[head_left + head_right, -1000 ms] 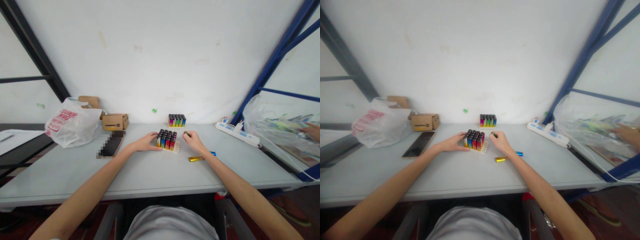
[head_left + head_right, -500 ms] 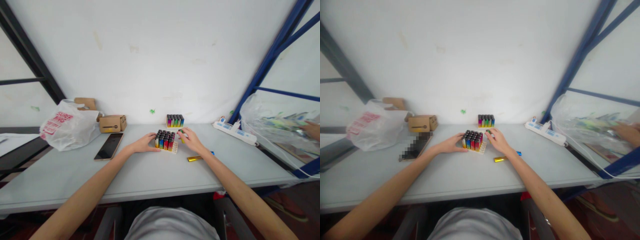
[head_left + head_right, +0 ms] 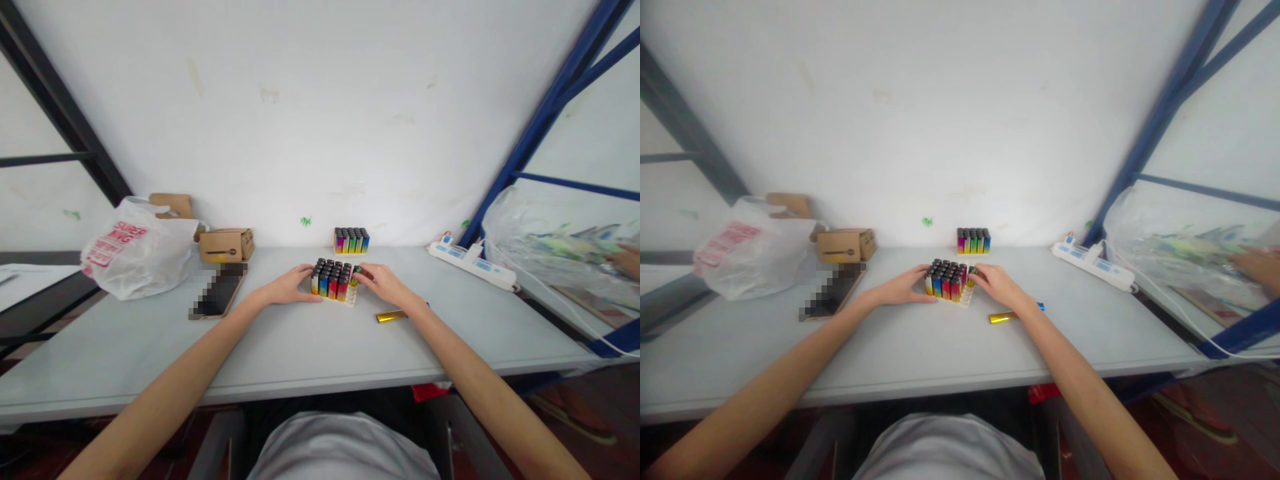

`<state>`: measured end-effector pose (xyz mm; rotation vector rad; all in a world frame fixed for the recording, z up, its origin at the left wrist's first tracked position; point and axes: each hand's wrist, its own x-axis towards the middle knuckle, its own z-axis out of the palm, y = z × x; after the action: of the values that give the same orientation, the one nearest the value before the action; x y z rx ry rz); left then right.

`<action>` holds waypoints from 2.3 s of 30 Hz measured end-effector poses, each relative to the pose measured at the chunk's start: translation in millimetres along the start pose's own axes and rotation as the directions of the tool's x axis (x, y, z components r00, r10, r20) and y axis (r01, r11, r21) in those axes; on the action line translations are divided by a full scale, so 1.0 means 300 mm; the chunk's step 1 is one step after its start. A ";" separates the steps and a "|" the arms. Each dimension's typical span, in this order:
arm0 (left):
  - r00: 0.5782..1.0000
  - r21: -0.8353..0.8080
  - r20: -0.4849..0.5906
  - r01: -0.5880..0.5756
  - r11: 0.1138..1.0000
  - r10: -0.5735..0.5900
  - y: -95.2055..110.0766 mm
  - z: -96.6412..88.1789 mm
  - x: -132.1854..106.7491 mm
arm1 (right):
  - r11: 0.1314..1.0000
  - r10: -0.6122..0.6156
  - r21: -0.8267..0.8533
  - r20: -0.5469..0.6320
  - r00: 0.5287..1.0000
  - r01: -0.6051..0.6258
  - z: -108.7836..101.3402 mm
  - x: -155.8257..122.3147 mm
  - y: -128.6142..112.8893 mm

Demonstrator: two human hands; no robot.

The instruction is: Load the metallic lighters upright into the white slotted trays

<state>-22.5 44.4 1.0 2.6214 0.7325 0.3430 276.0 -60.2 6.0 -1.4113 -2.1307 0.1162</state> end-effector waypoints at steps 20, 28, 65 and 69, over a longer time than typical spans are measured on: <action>1.000 0.022 0.003 0.012 1.000 -0.012 0.007 -0.002 0.001 | 0.959 0.274 -0.017 0.297 0.915 -0.282 -0.324 -0.354 0.147; 1.000 0.030 -0.006 -0.003 1.000 0.003 0.006 -0.005 -0.003 | 0.811 0.429 0.469 -0.072 0.900 -0.349 -0.253 -0.286 0.162; 1.000 0.013 -0.013 -0.001 1.000 0.001 0.003 -0.001 -0.001 | 0.909 0.373 0.323 -0.349 0.860 -0.263 0.010 -0.028 -0.010; 0.999 -0.008 -0.026 -0.019 1.000 0.019 -0.004 0.002 0.000 | 0.919 0.352 0.307 -0.352 0.867 -0.249 -0.003 -0.034 -0.018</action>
<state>-23.0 45.1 -0.1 2.6219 0.7132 0.3851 274.7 -71.6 4.6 -1.4608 -1.4927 0.1930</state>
